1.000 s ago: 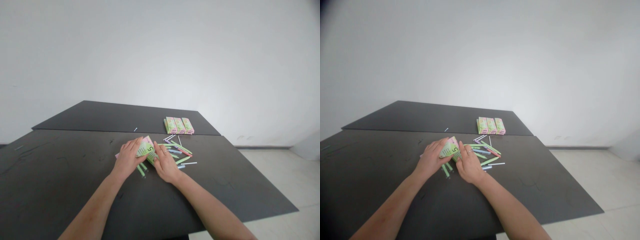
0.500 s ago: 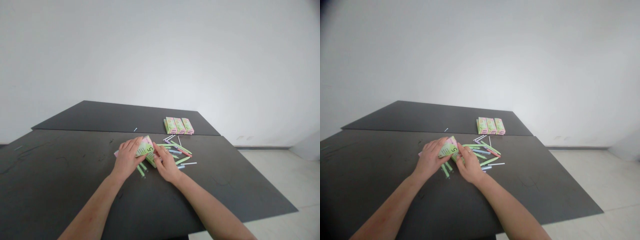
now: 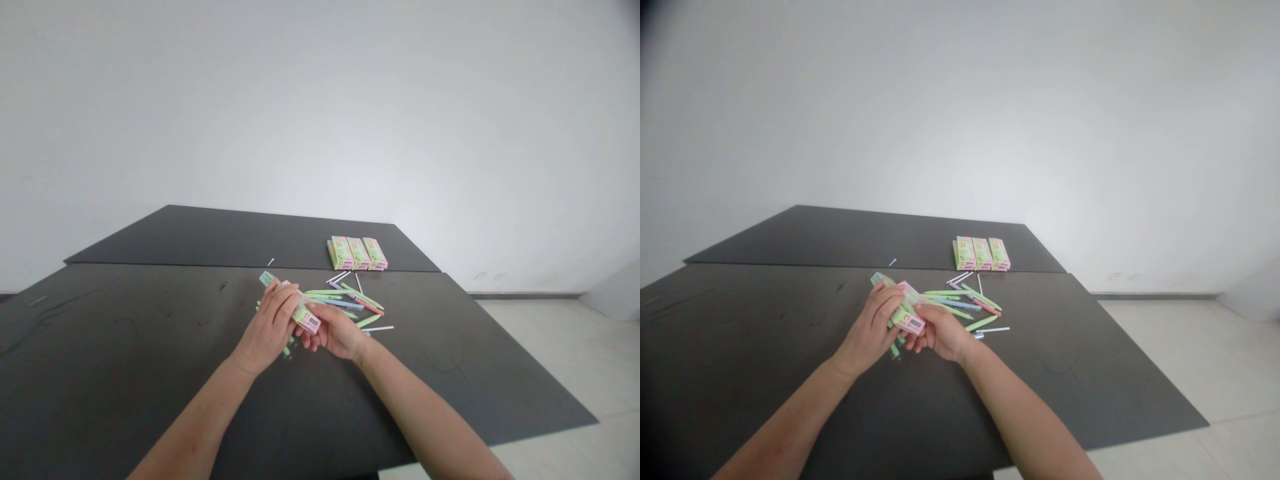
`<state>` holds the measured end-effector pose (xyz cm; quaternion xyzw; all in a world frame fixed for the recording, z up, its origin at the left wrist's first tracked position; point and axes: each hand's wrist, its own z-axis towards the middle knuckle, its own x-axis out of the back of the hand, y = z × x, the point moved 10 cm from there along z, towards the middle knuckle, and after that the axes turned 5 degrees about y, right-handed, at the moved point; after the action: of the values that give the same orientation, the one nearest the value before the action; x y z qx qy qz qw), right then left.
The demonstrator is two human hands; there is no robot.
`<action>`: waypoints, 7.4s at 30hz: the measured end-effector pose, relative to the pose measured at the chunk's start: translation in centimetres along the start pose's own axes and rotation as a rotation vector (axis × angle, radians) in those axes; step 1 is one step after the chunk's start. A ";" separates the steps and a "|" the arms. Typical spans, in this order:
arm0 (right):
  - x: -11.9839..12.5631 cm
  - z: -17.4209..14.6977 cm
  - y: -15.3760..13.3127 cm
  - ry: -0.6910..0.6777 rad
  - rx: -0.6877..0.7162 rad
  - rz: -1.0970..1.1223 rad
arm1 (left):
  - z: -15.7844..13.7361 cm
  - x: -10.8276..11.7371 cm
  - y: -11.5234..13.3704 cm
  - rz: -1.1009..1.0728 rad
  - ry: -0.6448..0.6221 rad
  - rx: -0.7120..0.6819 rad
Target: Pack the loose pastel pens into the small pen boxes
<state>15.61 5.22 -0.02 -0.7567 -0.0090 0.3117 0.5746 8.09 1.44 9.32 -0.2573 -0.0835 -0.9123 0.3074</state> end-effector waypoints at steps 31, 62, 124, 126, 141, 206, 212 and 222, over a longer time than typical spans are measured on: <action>15.1 9.9 -11.0 0.827 -0.054 -1.230 | -1.4 -0.7 -4.5 0.047 -0.054 0.313; 11.2 11.9 -8.3 0.728 0.058 -1.953 | -1.7 -0.9 -5.0 0.060 -0.059 0.354; 1.6 -2.9 -6.3 0.468 0.529 -0.922 | -3.6 -4.0 -6.6 -0.859 -0.028 0.983; 2.5 -2.2 -5.4 0.382 0.446 -0.684 | -3.7 -4.1 -6.7 -0.862 -0.025 0.997; 3.9 -1.5 -3.6 0.319 0.390 -0.274 | -2.9 -3.8 -5.9 -0.850 -0.095 0.945; 0.3 -4.9 -8.1 0.110 0.785 -0.728 | -1.3 -2.9 -2.3 -0.329 -0.354 0.260; 0.3 -4.5 -7.3 0.159 0.716 -0.652 | -0.9 -2.1 -2.8 -0.297 -0.250 0.239; 2.0 -2.9 -6.0 0.328 0.582 -0.367 | -0.8 -1.2 -2.5 -0.075 -0.103 0.222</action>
<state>20.73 5.49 4.76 -0.5874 0.0366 0.0679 0.8056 7.03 3.82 7.98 -0.2649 -0.2092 -0.8939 0.2951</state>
